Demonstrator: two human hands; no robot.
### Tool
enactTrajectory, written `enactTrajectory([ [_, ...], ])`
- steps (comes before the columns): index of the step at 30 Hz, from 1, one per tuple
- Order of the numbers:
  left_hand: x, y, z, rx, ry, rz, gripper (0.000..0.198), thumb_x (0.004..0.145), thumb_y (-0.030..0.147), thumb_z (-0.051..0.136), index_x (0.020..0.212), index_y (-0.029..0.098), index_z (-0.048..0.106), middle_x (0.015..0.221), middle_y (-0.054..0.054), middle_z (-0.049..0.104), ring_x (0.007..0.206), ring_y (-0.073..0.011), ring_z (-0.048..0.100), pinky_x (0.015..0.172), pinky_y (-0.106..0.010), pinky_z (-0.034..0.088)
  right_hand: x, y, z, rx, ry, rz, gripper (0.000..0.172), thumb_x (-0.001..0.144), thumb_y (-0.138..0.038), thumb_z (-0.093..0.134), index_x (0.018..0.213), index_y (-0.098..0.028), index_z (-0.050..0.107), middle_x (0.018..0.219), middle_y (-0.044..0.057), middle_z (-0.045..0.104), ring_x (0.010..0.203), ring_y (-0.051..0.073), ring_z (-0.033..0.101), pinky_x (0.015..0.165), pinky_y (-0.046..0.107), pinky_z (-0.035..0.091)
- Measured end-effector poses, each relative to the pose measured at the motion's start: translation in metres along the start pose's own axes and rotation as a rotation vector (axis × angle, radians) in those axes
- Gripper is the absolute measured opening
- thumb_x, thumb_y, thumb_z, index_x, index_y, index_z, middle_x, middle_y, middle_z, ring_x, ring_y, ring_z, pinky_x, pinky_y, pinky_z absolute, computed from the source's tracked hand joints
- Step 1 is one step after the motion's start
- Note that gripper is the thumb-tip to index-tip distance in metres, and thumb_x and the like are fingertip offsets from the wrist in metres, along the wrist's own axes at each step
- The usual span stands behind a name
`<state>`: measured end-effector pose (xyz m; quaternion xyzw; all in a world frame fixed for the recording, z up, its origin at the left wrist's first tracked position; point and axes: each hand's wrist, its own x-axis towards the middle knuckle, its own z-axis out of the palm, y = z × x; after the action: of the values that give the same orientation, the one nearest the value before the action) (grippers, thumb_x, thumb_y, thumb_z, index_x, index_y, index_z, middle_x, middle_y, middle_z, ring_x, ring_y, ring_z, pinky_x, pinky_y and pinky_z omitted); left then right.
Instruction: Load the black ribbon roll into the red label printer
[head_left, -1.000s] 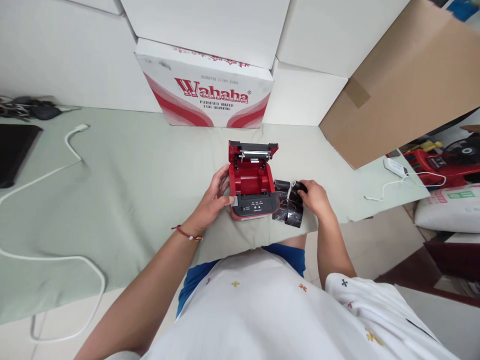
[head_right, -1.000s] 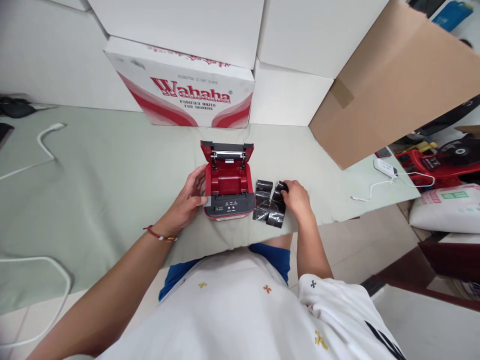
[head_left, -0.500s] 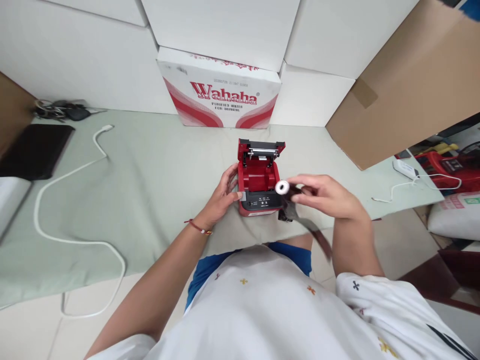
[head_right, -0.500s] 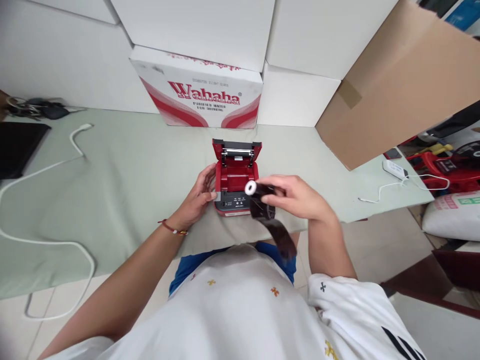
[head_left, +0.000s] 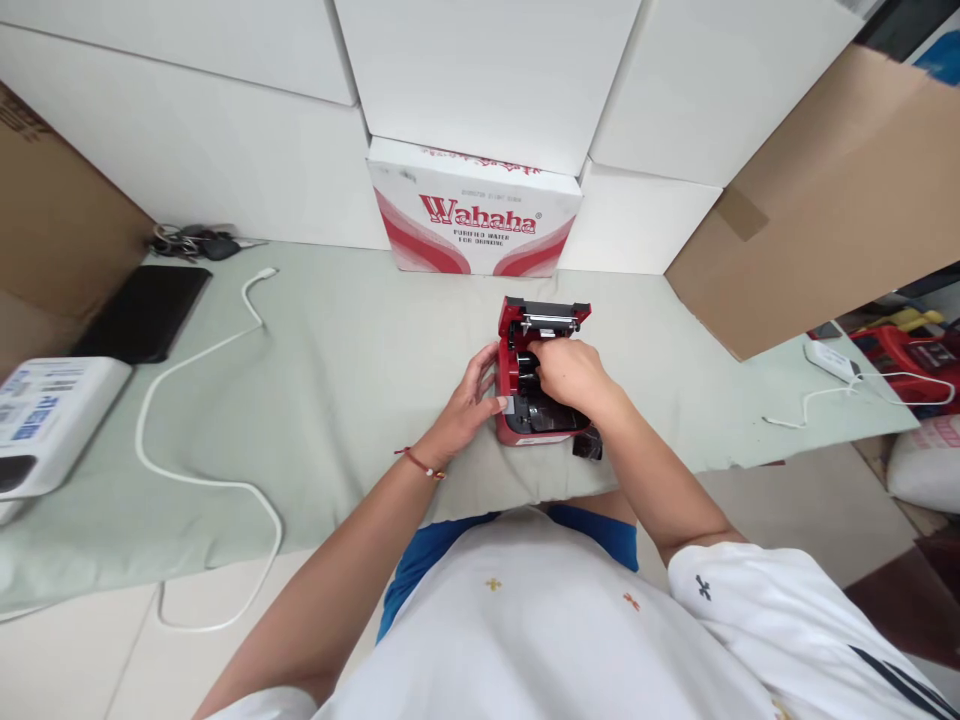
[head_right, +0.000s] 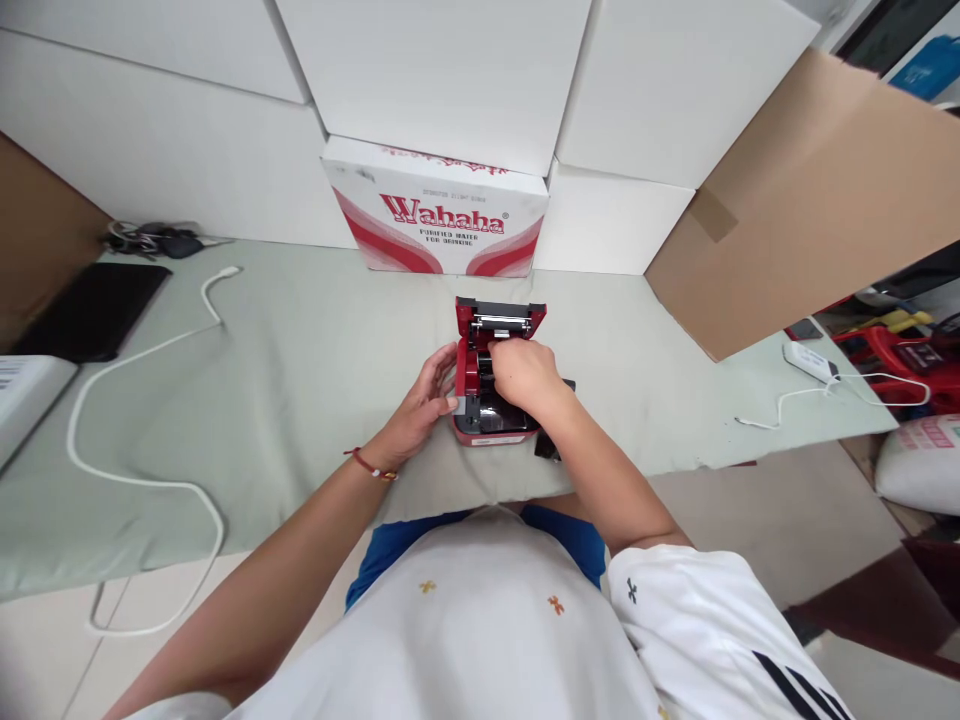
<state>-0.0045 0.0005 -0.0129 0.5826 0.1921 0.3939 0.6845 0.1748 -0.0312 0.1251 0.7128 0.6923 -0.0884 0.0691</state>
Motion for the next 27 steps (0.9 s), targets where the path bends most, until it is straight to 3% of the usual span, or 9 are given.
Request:
enactTrajectory([
  [3,0.001,0.002,0.001,-0.005,-0.015,0.011,0.087,0.086,0.048,0.079,0.161,0.032,0.036,0.178,-0.008,0.029,0.169,-0.0348,0.019,0.139,-0.059,0.019,0.001,0.002,0.002,0.037,0.012,-0.008,0.035,0.093,-0.015,0.061,0.124,-0.018,0.076,0.121,0.017,0.08,0.109,0.037,0.075,0.086,0.045,0.057],
  [5,0.001,0.002,0.001,-0.003,-0.017,0.021,0.087,0.087,0.048,0.078,0.161,0.032,0.036,0.178,-0.008,0.029,0.168,-0.0347,0.02,0.139,-0.059,0.02,-0.006,0.005,0.001,0.083,0.052,-0.037,0.041,0.098,-0.025,0.063,0.138,-0.019,0.07,0.131,0.016,0.076,0.113,0.035,0.074,0.091,0.045,0.058],
  [7,0.002,0.001,0.001,0.001,-0.015,0.029,0.087,0.087,0.047,0.078,0.161,0.033,0.035,0.178,-0.007,0.029,0.168,-0.0341,0.02,0.139,-0.058,0.019,-0.021,0.009,0.002,0.131,0.101,-0.096,0.048,0.103,-0.032,0.06,0.15,-0.022,0.061,0.146,0.013,0.069,0.123,0.03,0.07,0.1,0.042,0.056],
  [9,0.001,0.0,0.0,0.014,-0.015,0.032,0.086,0.088,0.046,0.078,0.162,0.034,0.035,0.178,-0.007,0.029,0.168,-0.0337,0.02,0.138,-0.059,0.019,-0.043,0.015,0.01,0.218,0.218,-0.21,0.041,0.107,-0.033,0.056,0.146,-0.022,0.064,0.15,0.011,0.067,0.129,0.025,0.066,0.108,0.041,0.054],
  [13,-0.002,-0.001,0.0,0.056,-0.003,0.014,0.088,0.088,0.047,0.077,0.163,0.037,0.032,0.179,-0.007,0.026,0.169,-0.0342,0.019,0.137,-0.061,0.022,-0.088,0.022,0.05,0.401,0.581,-0.418,0.027,0.107,-0.029,0.058,0.128,-0.023,0.074,0.133,0.01,0.077,0.122,0.028,0.066,0.106,0.05,0.056],
  [17,0.005,0.004,0.001,0.124,0.123,0.04,0.09,0.087,0.05,0.076,0.163,0.039,0.03,0.18,-0.008,0.024,0.169,-0.0357,0.017,0.135,-0.064,0.02,-0.111,0.019,0.095,0.342,0.688,-0.436,0.051,0.104,-0.019,0.06,0.155,-0.025,0.057,0.151,0.014,0.067,0.137,0.029,0.061,0.116,0.056,0.05],
  [19,0.018,0.013,0.002,0.175,0.213,0.088,0.081,0.092,0.054,0.07,0.162,0.038,0.032,0.179,-0.008,0.026,0.169,-0.035,0.019,0.135,-0.063,0.021,-0.112,0.015,0.11,0.345,0.781,-0.407,0.057,0.103,-0.012,0.056,0.158,-0.027,0.052,0.152,0.015,0.065,0.138,0.028,0.061,0.119,0.057,0.048],
  [23,0.052,0.042,0.007,0.287,0.329,0.191,0.06,0.1,0.061,0.059,0.151,0.03,0.052,0.171,-0.008,0.044,0.163,-0.0313,0.034,0.136,-0.052,0.024,-0.107,0.008,0.123,0.378,0.908,-0.35,0.06,0.101,-0.007,0.054,0.157,-0.03,0.053,0.138,0.014,0.07,0.131,0.027,0.065,0.118,0.058,0.048],
  [27,0.06,0.064,0.015,0.313,0.262,0.203,0.054,0.106,0.063,0.049,0.132,0.022,0.07,0.139,-0.01,0.072,0.135,-0.0281,0.064,0.124,-0.048,0.044,-0.104,0.009,0.125,0.387,0.915,-0.364,0.061,0.1,-0.008,0.056,0.156,-0.031,0.055,0.131,0.011,0.073,0.125,0.026,0.067,0.118,0.056,0.047],
])
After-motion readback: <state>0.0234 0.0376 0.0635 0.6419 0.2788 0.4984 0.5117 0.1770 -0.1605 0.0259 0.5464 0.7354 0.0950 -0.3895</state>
